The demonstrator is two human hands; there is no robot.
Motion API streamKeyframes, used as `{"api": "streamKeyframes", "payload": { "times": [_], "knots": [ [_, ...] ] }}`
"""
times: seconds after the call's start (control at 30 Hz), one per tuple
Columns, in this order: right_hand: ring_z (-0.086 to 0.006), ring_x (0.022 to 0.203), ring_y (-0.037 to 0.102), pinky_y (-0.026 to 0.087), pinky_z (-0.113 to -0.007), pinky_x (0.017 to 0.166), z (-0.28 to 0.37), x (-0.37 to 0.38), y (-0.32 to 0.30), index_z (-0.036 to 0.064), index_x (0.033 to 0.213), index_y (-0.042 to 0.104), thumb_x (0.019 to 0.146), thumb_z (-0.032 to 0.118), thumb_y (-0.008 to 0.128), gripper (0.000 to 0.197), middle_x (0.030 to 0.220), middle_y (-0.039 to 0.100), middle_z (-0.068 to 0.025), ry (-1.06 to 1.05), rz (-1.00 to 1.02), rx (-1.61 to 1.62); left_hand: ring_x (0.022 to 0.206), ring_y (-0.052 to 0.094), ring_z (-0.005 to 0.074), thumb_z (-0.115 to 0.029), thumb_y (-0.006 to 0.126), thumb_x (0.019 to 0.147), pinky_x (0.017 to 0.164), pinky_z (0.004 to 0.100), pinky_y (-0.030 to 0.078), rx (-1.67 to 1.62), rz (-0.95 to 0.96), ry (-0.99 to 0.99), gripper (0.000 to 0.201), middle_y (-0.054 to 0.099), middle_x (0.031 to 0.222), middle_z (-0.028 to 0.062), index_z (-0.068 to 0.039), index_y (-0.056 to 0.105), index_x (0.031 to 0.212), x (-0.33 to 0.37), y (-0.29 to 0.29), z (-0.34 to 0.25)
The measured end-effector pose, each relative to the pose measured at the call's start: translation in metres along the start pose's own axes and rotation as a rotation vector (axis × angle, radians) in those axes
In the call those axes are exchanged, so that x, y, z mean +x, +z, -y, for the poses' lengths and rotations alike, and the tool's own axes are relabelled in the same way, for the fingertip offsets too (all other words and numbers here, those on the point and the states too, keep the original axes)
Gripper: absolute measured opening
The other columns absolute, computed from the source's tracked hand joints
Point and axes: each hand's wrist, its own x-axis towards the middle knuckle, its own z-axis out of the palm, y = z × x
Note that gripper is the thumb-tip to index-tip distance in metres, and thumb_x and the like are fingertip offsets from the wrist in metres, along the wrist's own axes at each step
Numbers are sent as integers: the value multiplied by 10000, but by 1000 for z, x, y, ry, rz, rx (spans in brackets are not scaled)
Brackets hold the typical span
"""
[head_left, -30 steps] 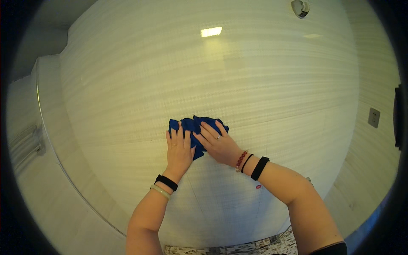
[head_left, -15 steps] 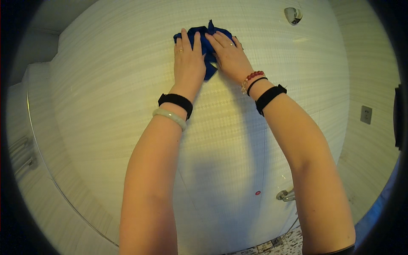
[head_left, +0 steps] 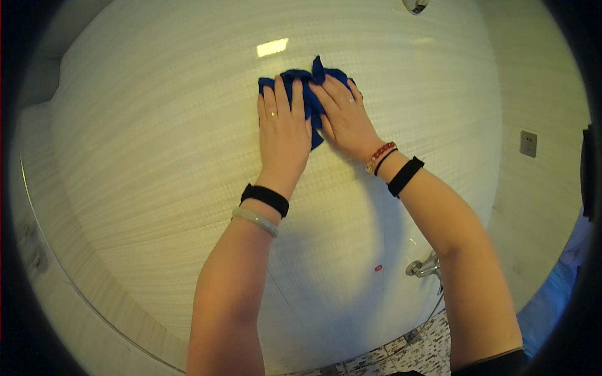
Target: Cleaning and wiping down the walls and fixtures in a shower stall using a cloth.
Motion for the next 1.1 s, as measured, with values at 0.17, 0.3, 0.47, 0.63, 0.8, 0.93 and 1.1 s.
{"api": "streamKeyframes", "payload": {
  "times": [0.17,0.3,0.47,0.63,0.8,0.93,1.1],
  "knots": [
    [-315,1346,308,187,-523,1099,13,-3,-17,70,1384,379,831,152,568,591,1385,391,-149,56,102,3,1291,301,467,-139,665,795,1095,528,247,-79,150,-1,662,295,1426,265,-7,370,1374,0,-23,0],
    [-306,1356,298,173,-515,1109,29,14,-47,71,1388,379,827,155,580,602,1400,385,-139,85,213,-10,1300,281,468,-190,693,786,1099,548,229,-196,248,29,693,279,1436,262,-8,373,1373,12,-58,6],
    [-285,1354,309,182,-491,1115,28,7,-45,82,1390,384,834,139,598,598,1388,408,-119,59,245,-24,1301,290,452,-200,709,772,1103,546,217,-95,216,76,709,278,1444,248,-51,384,1384,0,-44,9],
    [-295,1327,350,223,-500,1095,16,-5,-32,78,1383,382,850,117,571,566,1369,426,-134,41,150,-31,1296,304,443,-181,701,774,1100,544,223,-56,193,41,718,292,1438,244,-59,368,1398,-5,-30,-3],
    [-295,1286,399,263,-502,1071,15,1,-20,68,1339,422,850,111,560,510,1300,480,-144,6,-8,-61,1277,333,438,-199,675,809,1077,550,253,55,10,18,703,306,1434,241,-76,342,1416,-9,-16,-2],
    [-279,1285,403,263,-495,1074,13,3,-17,90,1334,433,877,132,534,470,1299,485,-131,-64,-60,-75,1272,343,442,-229,644,840,1059,563,270,151,-88,-26,666,320,1424,249,-80,345,1417,-17,-15,-7],
    [-261,1290,404,262,-486,1082,5,9,-12,122,1335,439,903,163,519,441,1322,481,-108,-136,-103,-76,1251,369,451,-264,605,870,1034,570,302,243,-230,-41,613,353,1400,254,-90,364,1406,-20,-3,-8]
  ]
}}
